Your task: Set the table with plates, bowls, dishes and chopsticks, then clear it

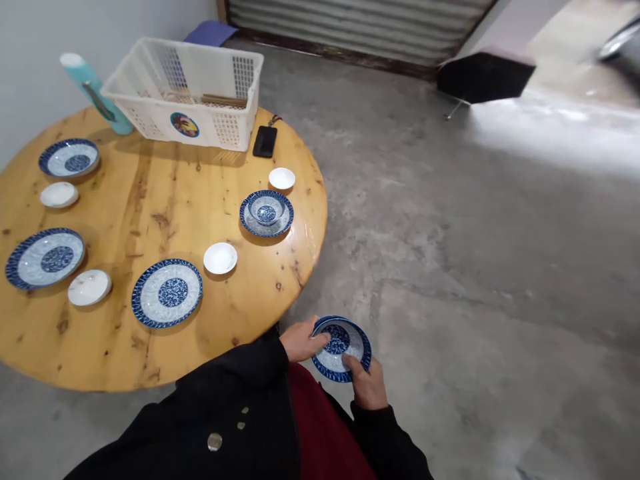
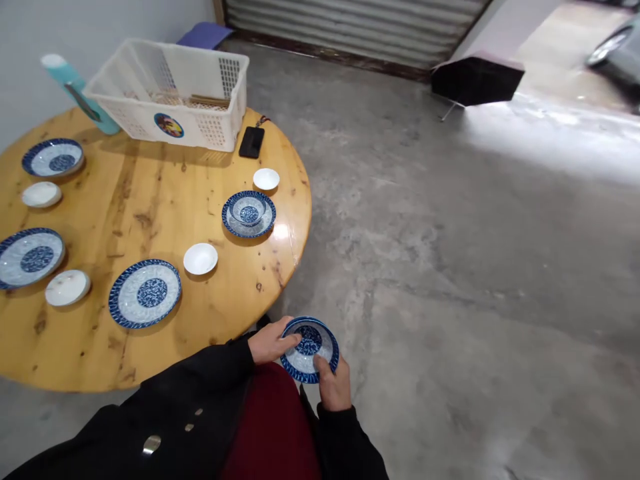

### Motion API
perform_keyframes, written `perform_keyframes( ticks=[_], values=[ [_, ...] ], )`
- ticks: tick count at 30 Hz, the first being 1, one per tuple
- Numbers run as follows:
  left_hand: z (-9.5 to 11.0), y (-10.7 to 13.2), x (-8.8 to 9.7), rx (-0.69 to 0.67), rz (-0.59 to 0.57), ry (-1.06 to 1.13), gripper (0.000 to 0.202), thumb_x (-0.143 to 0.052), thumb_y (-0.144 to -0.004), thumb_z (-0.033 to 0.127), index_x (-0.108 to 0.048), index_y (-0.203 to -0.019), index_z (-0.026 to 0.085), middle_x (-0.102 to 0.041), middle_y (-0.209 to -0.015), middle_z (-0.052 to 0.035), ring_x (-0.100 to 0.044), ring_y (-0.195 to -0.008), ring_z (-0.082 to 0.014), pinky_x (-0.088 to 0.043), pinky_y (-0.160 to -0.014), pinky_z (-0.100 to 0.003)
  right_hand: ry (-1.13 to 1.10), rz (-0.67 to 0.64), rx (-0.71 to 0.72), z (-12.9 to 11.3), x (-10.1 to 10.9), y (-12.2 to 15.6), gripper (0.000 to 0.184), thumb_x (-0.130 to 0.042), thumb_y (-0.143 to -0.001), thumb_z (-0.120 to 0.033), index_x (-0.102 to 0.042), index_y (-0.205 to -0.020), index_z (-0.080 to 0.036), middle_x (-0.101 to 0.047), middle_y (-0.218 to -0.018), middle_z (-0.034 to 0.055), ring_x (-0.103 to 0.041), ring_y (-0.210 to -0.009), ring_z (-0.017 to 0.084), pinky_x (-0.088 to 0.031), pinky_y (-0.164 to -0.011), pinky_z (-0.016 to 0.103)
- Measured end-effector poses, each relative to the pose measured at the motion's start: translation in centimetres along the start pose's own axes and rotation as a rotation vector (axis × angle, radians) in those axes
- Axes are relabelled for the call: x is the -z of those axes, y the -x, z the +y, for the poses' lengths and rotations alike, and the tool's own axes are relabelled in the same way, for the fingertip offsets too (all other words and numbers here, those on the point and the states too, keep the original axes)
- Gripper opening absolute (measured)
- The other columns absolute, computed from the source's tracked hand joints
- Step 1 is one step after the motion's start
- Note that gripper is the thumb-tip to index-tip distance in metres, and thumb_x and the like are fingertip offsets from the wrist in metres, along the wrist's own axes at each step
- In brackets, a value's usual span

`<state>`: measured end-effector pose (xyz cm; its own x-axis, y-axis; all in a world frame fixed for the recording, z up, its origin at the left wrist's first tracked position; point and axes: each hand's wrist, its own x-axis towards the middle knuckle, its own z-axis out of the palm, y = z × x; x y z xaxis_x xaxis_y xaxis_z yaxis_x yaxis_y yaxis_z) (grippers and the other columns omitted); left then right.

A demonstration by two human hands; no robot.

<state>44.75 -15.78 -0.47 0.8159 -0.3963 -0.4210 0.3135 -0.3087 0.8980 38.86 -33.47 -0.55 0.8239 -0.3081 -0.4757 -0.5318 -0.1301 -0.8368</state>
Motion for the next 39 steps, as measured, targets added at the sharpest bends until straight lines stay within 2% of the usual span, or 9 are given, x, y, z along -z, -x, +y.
perform_keyframes(
  ticks=[3, 6, 10, 15, 19, 24, 30, 34, 39],
  values=[
    [2.4, -1.7, 2.6, 0.022, 0.015, -0.025, 0.039, -0.052, -0.086, 0.053, -0.062, -0.105, 0.02, -0.068, -0.083, -0.0033, -0.063, -0.08, -0.0216, -0.049, -0.079, -0.032, 0.0, -0.052, 0.037, -2.9, -1.0, -3.5, 0.036, -0.065, -0.061, -0.038, -0.073, -0.085, -0.012, -0.075, -0.085, 0.0108, -0.067, -0.081, 0.028, -0.053, -0.076, 0.038],
    [4.5, -2.9, 5.2, -0.031, 0.07, -0.048, 0.042, -0.045, -0.09, 0.054, -0.06, -0.106, 0.018, -0.067, -0.09, -0.0045, -0.062, -0.083, -0.0205, -0.048, -0.078, -0.031, 0.012, -0.141, 0.071, -6.1, -2.3, -6.6, 0.031, -0.064, -0.062, -0.036, -0.072, -0.081, -0.013, -0.074, -0.08, 0.009, -0.066, -0.077, 0.026, -0.053, -0.072, 0.036],
    [6.7, -4.2, 8.5, -0.118, 0.243, -0.159, 0.04, -0.038, -0.094, 0.048, -0.06, -0.106, 0.018, -0.065, -0.1, -0.0073, -0.059, -0.095, -0.0223, -0.045, -0.09, -0.034, 0.101, -0.235, 0.131, -10.9, -4.4, -10.5, 0.023, -0.061, -0.06, -0.035, -0.068, -0.071, -0.015, -0.07, -0.07, 0.0058, -0.062, -0.069, 0.023, -0.051, -0.066, 0.034],
    [8.9, -5.7, 12.4, 0.037, 0.415, -0.306, 0.038, -0.033, -0.097, 0.043, -0.058, -0.11, 0.017, -0.066, -0.104, -0.0098, -0.06, -0.099, -0.0249, -0.044, -0.09, -0.036, 0.208, -0.42, 0.259, -16.9, -8.0, -15.7, 0.026, -0.057, -0.058, -0.036, -0.065, -0.074, -0.016, -0.067, -0.071, 0.0038, -0.06, -0.071, 0.022, -0.051, -0.069, 0.033],
    [10.0, -7.6, 15.0, 0.235, 0.589, -0.377, 0.031, -0.034, -0.096, 0.034, -0.058, -0.104, 0.016, -0.068, -0.092, -0.0092, -0.065, -0.091, -0.0262, -0.046, -0.082, -0.035, 0.269, -0.621, 0.412, -20.8, -11.7, -20.0, 0.029, -0.052, -0.061, -0.035, -0.064, -0.079, -0.015, -0.066, -0.073, 0.0031, -0.059, -0.072, 0.02, -0.05, -0.07, 0.032],
    [10.4, -10.7, 16.9, 0.412, 0.832, -0.368, 0.025, -0.038, -0.094, 0.027, -0.059, -0.1, 0.015, -0.068, -0.085, -0.0081, -0.065, -0.085, -0.0241, -0.046, -0.08, -0.033, 0.395, -0.849, 0.548, -23.8, -16.0, -25.4, 0.034, -0.046, -0.067, -0.03, -0.062, -0.092, -0.014, -0.067, -0.081, 0.0048, -0.059, -0.075, 0.02, -0.05, -0.074, 0.033],
    [10.3, -13.3, 17.7, 0.566, 1.052, -0.244, 0.02, -0.042, -0.091, 0.025, -0.059, -0.088, 0.015, -0.064, -0.075, -0.0051, -0.062, -0.075, -0.019, -0.044, -0.072, -0.029, 0.621, -1.036, 0.698, -26.1, -19.5, -29.6, 0.042, -0.045, -0.083, -0.038, -0.06, -0.113, -0.012, -0.069, -0.105, 0.0122, -0.062, -0.1, 0.027, -0.048, -0.089, 0.038],
    [9.6, -14.2, 18.4, 0.606, 1.105, -0.168, 0.019, -0.042, -0.089, 0.024, -0.058, -0.082, 0.016, -0.064, -0.076, -0.005, -0.061, -0.075, -0.0189, -0.043, -0.069, -0.028, 0.917, -1.02, 0.871, -27.8, -21.4, -30.4, 0.047, -0.039, -0.091, -0.04, -0.058, -0.121, -0.009, -0.069, -0.11, 0.0165, -0.062, -0.109, 0.031, -0.046, -0.092, 0.039],
    [9.5, -14.5, 19.9, 0.685, 1.072, -0.191, 0.022, -0.04, -0.089, 0.024, -0.059, -0.087, 0.015, -0.068, -0.08, -0.0082, -0.065, -0.08, -0.0226, -0.044, -0.071, -0.03, 1.292, -0.946, 1.012, -29.7, -23.2, -30.0, 0.045, -0.037, -0.094, -0.033, -0.053, -0.126, -0.005, -0.071, -0.096, 0.0193, -0.066, -0.095, 0.034, -0.046, -0.084, 0.039]
  ],
)
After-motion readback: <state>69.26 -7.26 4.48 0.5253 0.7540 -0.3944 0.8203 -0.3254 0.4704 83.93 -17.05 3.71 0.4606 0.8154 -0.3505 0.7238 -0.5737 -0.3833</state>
